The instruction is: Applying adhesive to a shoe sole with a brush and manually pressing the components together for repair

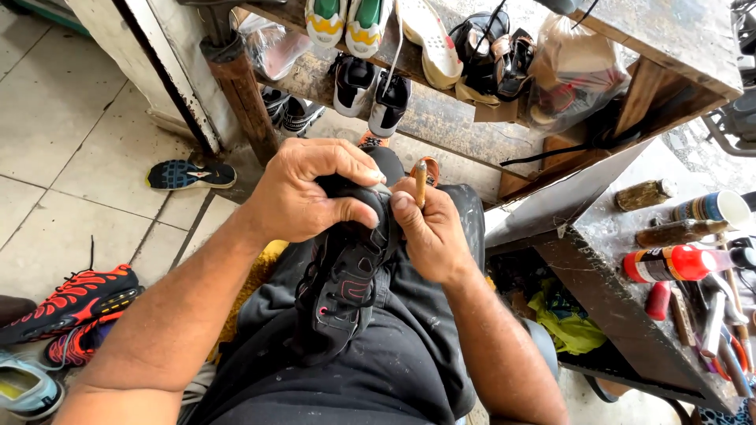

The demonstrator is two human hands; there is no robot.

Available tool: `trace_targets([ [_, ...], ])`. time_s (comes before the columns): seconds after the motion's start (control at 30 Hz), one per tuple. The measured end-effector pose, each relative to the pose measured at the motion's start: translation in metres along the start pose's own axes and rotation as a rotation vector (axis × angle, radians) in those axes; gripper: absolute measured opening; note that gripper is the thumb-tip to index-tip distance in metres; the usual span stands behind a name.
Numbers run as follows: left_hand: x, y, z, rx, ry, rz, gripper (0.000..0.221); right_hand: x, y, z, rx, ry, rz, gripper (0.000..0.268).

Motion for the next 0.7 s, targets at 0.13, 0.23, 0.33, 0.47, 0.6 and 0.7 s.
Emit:
trace_targets([
  [0.13,-0.001,-0.008,0.0,0.007,0.009,0.014,0.035,-0.006,-0.021,-0.005,0.149,-0.03,0.105,0.036],
  [0.23,-0.004,-0.013,-0.004,0.064,0.005,0.062,0.04,0.004,-0.003,0.009,-0.042,0.05,-0.122,0.039],
  [0.33,-0.005,-0.016,-0.002,0.082,-0.012,0.176,0.044,0.003,0.008,0.012,-0.135,0.052,-0.103,0.032],
  [0.47,-0.001,-0.025,-0.006,0.102,0.022,0.211,0.04,0.003,0.0,0.022,-0.088,0.032,-0.136,0.034],
  [0.6,0.0,-0.015,0.001,0.07,0.018,0.204,0.041,-0.004,-0.038,0.071,0.557,0.035,0.158,0.039],
  [0.7,-0.001,-0.01,0.001,0.032,0.027,0.257,0.049,0.007,-0.06,0.102,0.452,0.298,0.303,0.044],
])
Point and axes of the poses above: each hand's wrist, its own x-axis away from the middle knuckle, its own z-axis out of the back of the hand, y = z × x, the point moved 5 cm from there along -x, towards the middle knuckle, and after that the axes turned 14 degrees about z, right-handed, at the moved point
